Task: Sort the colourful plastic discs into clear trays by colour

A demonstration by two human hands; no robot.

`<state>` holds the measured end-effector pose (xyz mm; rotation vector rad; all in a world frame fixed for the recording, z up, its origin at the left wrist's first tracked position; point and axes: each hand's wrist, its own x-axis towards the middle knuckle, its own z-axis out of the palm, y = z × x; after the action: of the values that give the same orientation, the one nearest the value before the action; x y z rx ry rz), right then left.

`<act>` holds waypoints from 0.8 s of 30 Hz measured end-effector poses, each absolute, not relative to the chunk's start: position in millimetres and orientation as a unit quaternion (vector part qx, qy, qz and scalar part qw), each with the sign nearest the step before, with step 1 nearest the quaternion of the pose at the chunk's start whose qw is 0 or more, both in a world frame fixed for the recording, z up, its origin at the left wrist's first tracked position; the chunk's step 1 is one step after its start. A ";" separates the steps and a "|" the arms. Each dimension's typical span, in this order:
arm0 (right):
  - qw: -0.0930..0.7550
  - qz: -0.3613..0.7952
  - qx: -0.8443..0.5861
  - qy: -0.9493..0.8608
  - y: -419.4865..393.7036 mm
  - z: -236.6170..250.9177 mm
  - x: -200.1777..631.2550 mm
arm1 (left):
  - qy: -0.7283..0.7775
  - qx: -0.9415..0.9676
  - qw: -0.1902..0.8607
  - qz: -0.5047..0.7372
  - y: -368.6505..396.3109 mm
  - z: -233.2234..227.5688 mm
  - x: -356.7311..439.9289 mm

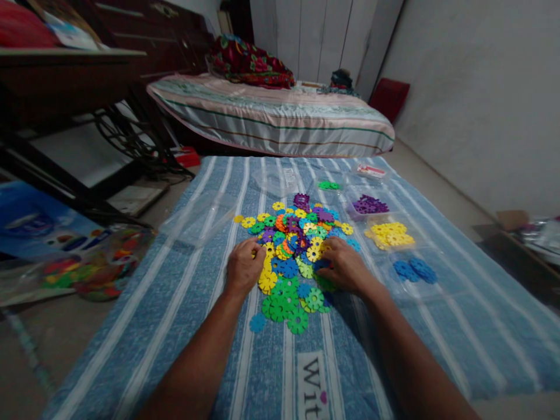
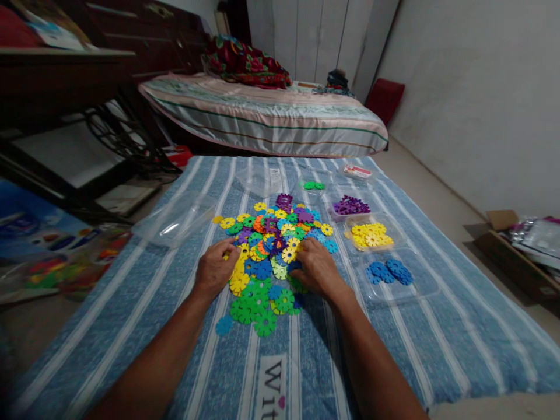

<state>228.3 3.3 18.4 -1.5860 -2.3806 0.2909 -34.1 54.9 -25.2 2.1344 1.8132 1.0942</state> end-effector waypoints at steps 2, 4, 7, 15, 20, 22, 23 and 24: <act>0.158 0.120 -0.539 -0.819 3.2 18.6 228.8 | 0.603 0.708 0.066 0.363 54.8 -24.8 -33.7; 0.183 0.145 -0.530 -0.815 3.7 17.9 230.2 | 0.603 0.708 0.065 0.362 54.3 -24.1 -33.4; 0.219 0.183 -0.514 -0.809 6.0 15.1 233.9 | 0.603 0.709 0.066 0.361 53.6 -23.2 -33.3; 0.291 0.254 -0.508 -0.770 11.9 7.9 241.4 | 0.607 0.708 0.070 0.355 54.1 -23.3 -33.8; 0.321 0.268 -0.515 -0.749 7.6 16.2 239.1 | 0.605 0.708 0.076 0.355 54.1 -22.1 -33.9; 0.336 0.252 -0.526 -0.739 4.1 24.4 241.0 | 0.603 0.710 0.075 0.356 54.4 -22.1 -33.9; 0.344 0.234 -0.533 -0.737 1.9 29.1 243.8 | 0.603 0.709 0.073 0.357 54.5 -22.2 -33.9; 0.352 0.207 -0.542 -0.735 -0.7 34.0 248.0 | 0.603 0.710 0.072 0.357 54.5 -22.2 -33.9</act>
<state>248.0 -0.7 34.0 -1.4022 -1.9022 0.5355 -33.9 54.5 -22.2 2.1319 1.8122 1.0731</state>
